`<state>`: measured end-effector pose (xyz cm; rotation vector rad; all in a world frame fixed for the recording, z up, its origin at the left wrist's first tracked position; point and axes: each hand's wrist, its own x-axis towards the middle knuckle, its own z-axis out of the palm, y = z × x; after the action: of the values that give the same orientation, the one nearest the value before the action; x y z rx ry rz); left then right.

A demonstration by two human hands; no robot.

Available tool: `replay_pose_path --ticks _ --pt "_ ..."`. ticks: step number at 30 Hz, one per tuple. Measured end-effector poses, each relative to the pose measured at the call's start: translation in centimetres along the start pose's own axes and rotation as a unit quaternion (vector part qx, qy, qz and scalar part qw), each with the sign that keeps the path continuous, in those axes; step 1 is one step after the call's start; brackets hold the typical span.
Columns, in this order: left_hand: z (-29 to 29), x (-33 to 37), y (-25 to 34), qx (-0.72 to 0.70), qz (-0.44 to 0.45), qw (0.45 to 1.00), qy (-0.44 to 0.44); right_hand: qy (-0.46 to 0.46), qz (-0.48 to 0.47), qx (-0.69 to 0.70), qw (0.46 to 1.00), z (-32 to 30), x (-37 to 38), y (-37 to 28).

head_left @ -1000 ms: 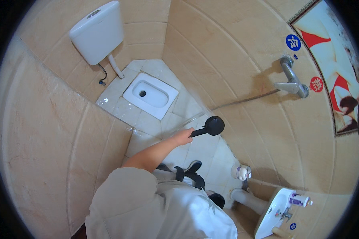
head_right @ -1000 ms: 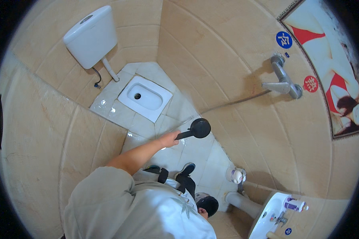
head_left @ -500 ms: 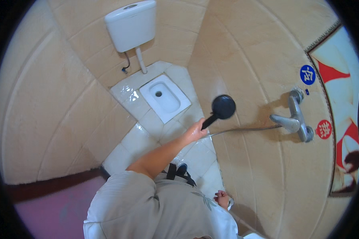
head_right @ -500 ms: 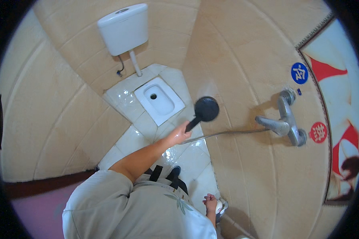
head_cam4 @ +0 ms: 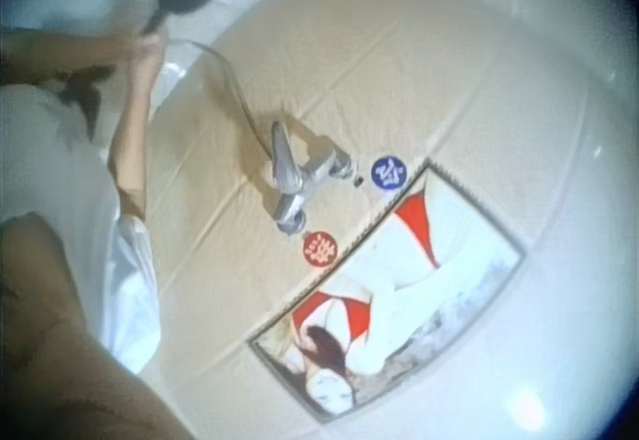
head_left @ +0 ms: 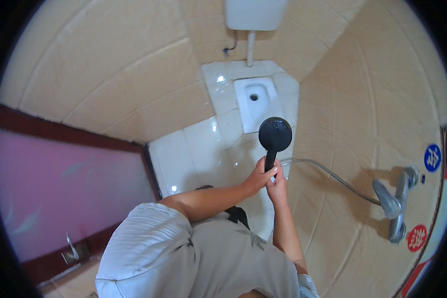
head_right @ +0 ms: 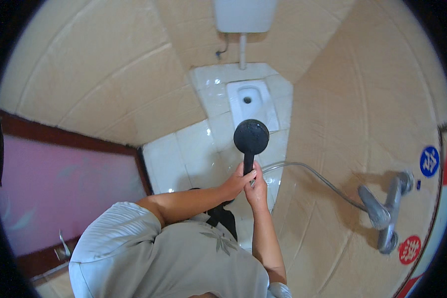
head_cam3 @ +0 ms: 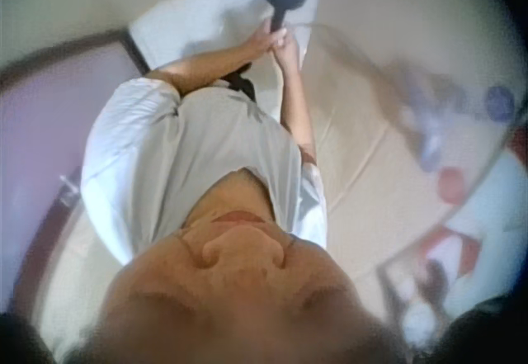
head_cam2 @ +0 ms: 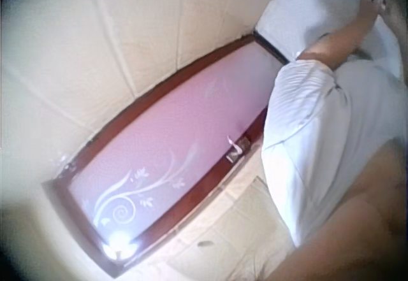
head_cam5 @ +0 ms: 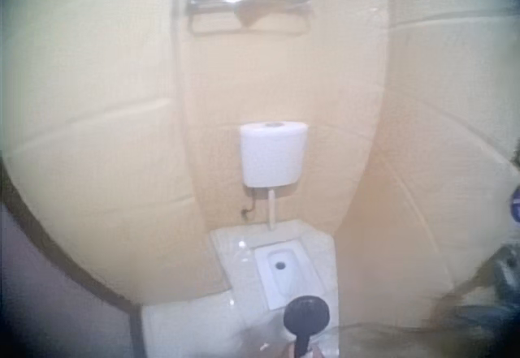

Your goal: The person washes a cloth in a bucket, rinses it, and then uses a handheld shower head to spray water on the floor, squat toilet, and sink area. The person moves around the bathroom, handling the bucket and shower head to clean various surfaces.

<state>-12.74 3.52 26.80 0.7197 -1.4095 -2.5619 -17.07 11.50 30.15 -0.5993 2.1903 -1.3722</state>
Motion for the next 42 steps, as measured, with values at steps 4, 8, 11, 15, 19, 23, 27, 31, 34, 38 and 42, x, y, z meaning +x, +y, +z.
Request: replay_pose_path --ticks 4,8,11,15,19,23,27,31,34,38,42 --pt "-2.8 -2.3 0.8 -0.092 -0.026 0.995 -0.007 0.007 -0.065 -0.014 0.998 3.9 -0.2 -0.1" --pt "-9.1 -7.7 -0.6 0.057 -0.015 0.998 -0.03 -0.037 -0.061 -0.086 0.994 7.1 -1.0 -0.4" --pt "-18.1 -14.0 -2.1 0.214 -0.126 0.969 0.0 -0.073 -0.117 -0.229 0.964 10.3 -1.9 0.0" --pt "-30.2 -24.7 -5.5 0.358 -0.174 0.896 0.196 -0.156 -0.16 -0.311 0.924 15.4 -4.5 -2.3" --pt "-34.3 -33.7 -5.3 0.418 -0.243 0.845 0.228 -0.251 -0.224 -0.298 0.893 20.3 -5.8 -4.1" --pt "-39.5 -42.1 -13.3 0.245 -0.301 0.876 0.288 -0.329 -0.26 -0.276 0.865 25.6 -6.8 -7.5" --pt "-38.9 -44.8 -15.1 0.093 -0.293 0.896 0.322 -0.4 -0.249 -0.301 0.829 29.2 -7.6 -6.7" --pt "-39.2 -47.9 -14.9 0.142 -0.193 0.931 0.275 -0.452 -0.241 -0.337 0.79 30.4 -9.1 -5.1" --pt "-38.3 -48.4 -12.7 0.213 -0.128 0.935 0.252 -0.455 -0.234 -0.332 0.792 29.4 -9.6 -2.0" --pt "-40.6 -46.5 -13.6 0.086 -0.318 0.888 0.32 -0.431 -0.168 -0.423 0.779 27.0 -9.8 2.7" --pt "-41.0 -44.7 -12.4 0.089 -0.327 0.888 0.311 -0.402 -0.125 -0.449 0.788 24.2 -10.1 3.3"
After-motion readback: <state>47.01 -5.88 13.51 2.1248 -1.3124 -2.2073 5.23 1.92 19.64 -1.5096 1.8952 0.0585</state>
